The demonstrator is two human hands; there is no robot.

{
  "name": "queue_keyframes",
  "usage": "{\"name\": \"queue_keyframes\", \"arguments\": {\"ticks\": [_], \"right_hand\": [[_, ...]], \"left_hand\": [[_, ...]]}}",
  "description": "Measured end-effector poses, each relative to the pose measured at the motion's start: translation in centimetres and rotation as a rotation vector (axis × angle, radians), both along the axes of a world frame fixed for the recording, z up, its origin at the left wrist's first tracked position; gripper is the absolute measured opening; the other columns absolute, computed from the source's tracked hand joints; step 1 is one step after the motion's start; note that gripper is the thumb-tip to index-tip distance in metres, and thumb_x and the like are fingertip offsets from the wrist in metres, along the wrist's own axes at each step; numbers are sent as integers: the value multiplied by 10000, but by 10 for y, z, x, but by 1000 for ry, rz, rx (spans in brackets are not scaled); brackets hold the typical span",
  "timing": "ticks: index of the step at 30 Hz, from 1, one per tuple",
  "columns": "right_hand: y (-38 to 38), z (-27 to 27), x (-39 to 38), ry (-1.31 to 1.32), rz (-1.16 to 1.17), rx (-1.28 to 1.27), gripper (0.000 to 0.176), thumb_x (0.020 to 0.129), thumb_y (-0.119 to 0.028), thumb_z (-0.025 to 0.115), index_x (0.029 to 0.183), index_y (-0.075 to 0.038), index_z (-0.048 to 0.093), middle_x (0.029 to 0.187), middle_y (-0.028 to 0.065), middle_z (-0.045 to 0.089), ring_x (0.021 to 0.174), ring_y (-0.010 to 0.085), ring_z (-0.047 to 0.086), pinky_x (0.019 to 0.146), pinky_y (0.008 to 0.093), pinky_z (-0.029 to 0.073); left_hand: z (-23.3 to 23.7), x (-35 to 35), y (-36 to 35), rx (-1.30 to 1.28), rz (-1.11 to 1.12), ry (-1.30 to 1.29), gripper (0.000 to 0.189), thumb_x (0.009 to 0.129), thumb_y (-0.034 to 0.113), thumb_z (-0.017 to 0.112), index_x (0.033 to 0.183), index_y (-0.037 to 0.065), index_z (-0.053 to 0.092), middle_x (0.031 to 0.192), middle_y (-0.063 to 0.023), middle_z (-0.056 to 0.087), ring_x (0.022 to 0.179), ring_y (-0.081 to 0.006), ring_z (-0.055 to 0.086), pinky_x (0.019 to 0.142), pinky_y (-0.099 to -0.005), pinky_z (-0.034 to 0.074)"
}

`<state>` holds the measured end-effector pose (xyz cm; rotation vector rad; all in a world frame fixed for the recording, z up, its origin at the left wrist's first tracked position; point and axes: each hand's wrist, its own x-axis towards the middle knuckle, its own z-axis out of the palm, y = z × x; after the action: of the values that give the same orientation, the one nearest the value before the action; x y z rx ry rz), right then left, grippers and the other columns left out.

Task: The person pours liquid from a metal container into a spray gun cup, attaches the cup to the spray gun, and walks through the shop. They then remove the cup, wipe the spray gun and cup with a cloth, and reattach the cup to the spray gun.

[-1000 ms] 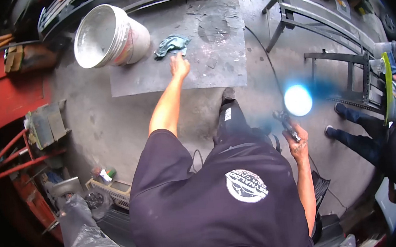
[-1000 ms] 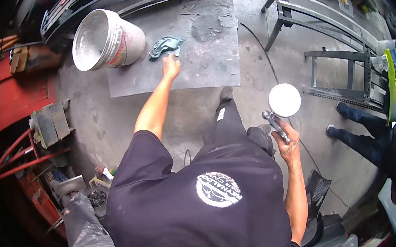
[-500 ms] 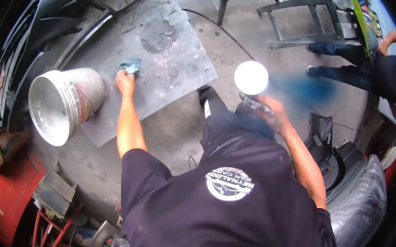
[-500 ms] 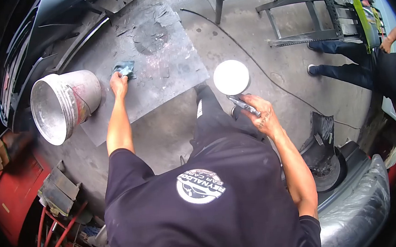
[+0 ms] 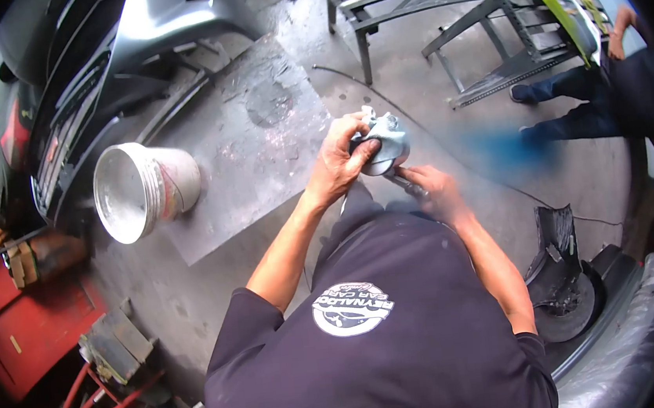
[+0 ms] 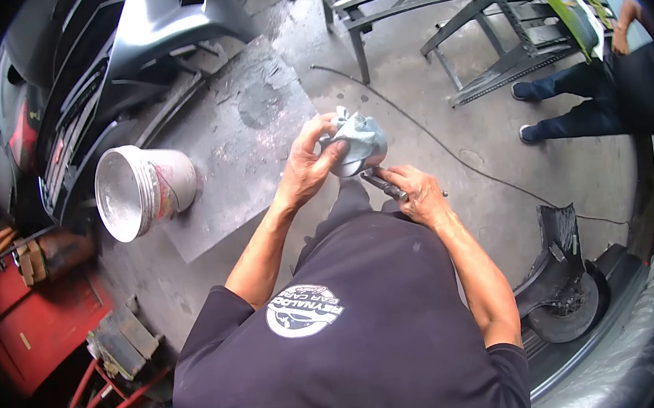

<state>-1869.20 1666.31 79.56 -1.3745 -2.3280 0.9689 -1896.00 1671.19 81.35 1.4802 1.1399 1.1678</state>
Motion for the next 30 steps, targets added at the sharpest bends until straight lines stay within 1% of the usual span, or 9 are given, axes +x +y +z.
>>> {"name": "queue_keyframes", "arguments": {"ticks": [2,4,8,13,16,17,21,26,30], "right_hand": [[-14,-19,22,24,-59,110,472,851,-87,756,1322,-86,722,1196,141,742,1082,367,706,905,444,582],[-26,-31,43,132,-53,134,680,703,-18,726,1371,-143,695,1164,114,711,1059,355,693,888,446,591],[-42,-8,68,163,-163,99,688,674,-9,714,1351,-124,675,1132,125,704,1068,367,679,890,447,576],[-56,0,101,144,-233,131,664,734,16,649,1375,-152,673,1047,112,707,1014,368,689,822,462,578],[-66,-3,121,137,-259,136,637,775,6,651,1384,-178,671,1039,106,708,1011,364,692,802,473,582],[-68,-2,128,144,-262,166,657,775,1,657,1401,-195,662,1031,101,708,1010,360,694,804,474,585],[-80,-5,149,174,-284,175,663,789,-8,664,1418,-218,653,1040,97,706,1012,354,696,808,473,587],[-92,-15,171,198,-328,209,634,820,-34,682,1420,-236,652,1069,107,694,1016,354,695,822,464,582],[-106,-12,184,228,-354,141,629,806,-23,674,1402,-225,666,1096,120,697,1021,365,694,833,462,580]], "left_hand": [[7,21,-3,-38,-38,71,352,927,62,763,1247,9,628,1231,-159,654,1169,-337,620,1053,-404,473],[6,49,-7,-69,35,-18,378,951,72,736,1305,-7,630,1190,-141,662,1139,-262,627,1019,-383,486],[38,102,1,-131,7,-147,207,990,112,727,1167,16,683,1001,-9,694,966,-96,631,885,-298,518],[32,153,4,-72,71,-190,252,1010,42,694,1254,11,643,1142,-65,710,1044,-124,656,947,-307,519],[37,172,-18,-31,-50,-194,423,1002,-6,650,1423,19,611,1341,-129,678,1255,-219,633,1095,-364,481],[31,169,-23,32,-141,-22,409,1004,5,655,1412,35,647,1409,-142,652,1310,-253,614,1135,-383,454],[47,196,-27,144,-223,1,292,1016,72,689,1306,39,709,1391,-136,660,1294,-255,618,1118,-379,462],[51,224,-25,-44,-287,-108,206,997,31,686,1196,-2,728,1320,-95,689,1225,-178,624,1068,-331,476],[48,248,-30,-164,-92,-82,182,980,20,700,1146,-31,757,1075,-38,760,1000,-121,670,935,-275,517]]}}
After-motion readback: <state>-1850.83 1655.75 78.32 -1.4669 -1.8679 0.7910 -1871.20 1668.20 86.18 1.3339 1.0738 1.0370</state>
